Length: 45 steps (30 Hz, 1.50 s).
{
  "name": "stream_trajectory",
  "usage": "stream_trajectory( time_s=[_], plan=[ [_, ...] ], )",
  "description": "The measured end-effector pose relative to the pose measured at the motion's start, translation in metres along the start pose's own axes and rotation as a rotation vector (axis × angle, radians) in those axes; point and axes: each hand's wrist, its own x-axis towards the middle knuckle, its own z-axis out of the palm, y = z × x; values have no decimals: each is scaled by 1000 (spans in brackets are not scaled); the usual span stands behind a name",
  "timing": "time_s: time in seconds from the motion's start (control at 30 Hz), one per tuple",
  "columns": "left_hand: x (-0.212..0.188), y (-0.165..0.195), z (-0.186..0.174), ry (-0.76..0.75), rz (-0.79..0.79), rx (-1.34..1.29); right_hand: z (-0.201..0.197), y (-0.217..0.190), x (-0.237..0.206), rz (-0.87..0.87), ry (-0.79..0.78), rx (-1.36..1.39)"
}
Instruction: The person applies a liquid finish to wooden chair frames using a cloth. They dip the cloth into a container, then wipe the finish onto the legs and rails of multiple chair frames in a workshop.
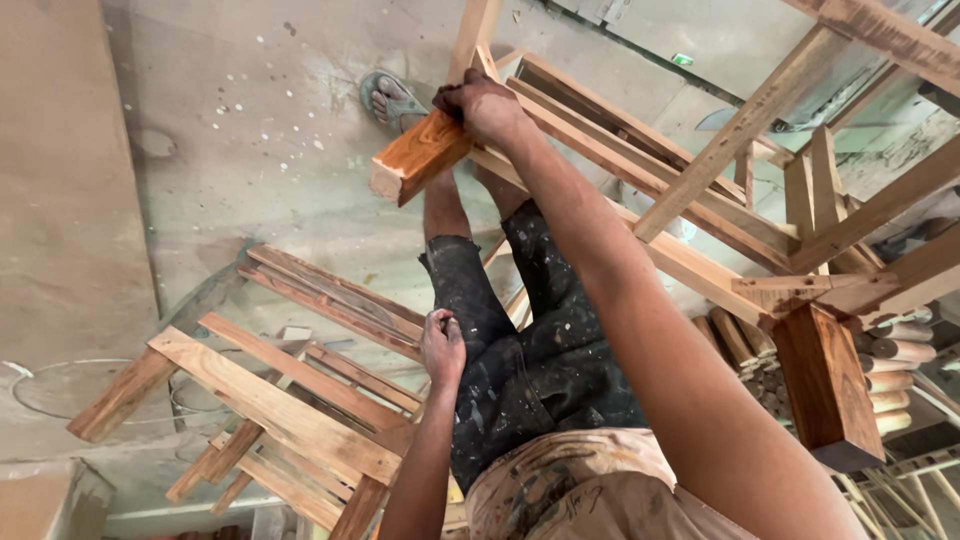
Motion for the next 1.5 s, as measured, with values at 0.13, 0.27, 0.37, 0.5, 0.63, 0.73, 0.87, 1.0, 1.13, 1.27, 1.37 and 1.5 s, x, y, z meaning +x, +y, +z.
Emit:
stream_trajectory(
  time_s=[0.13,0.27,0.37,0.5,0.63,0.73,0.87,1.0,1.13,1.27,1.37,1.5],
  plan=[
    [-4,-5,6,5,-33,-36,14,12,-11,131,-28,53],
    [-8,-7,9,37,43,69,4,13,-23,244,-96,29],
    [-9,-7,12,-7,-98,-25,-3,1,-19,199,-130,28],
    [-10,-7,15,-11,-62,-26,4,-40,-5,17,-45,71],
    [-12,-2,15,7,-66,-10,8,-86,-8,-114,-51,103],
    [-14,6,12,12,-82,8,3,-112,-33,-349,116,106],
    [-6,20,-9,90,17,-36,-5,-135,-78,-434,131,65],
    [24,44,-51,99,134,-283,-11,-138,-128,-383,136,100],
    [63,83,-90,-6,203,-137,-15,-144,-162,-238,410,411],
    [90,115,-124,-96,388,202,4,-179,-138,-167,552,210],
    [120,139,-160,-135,341,419,24,-192,-105,-212,725,-64],
    [162,150,-233,-294,393,399,45,-196,-94,-262,716,-304]
  ],
)
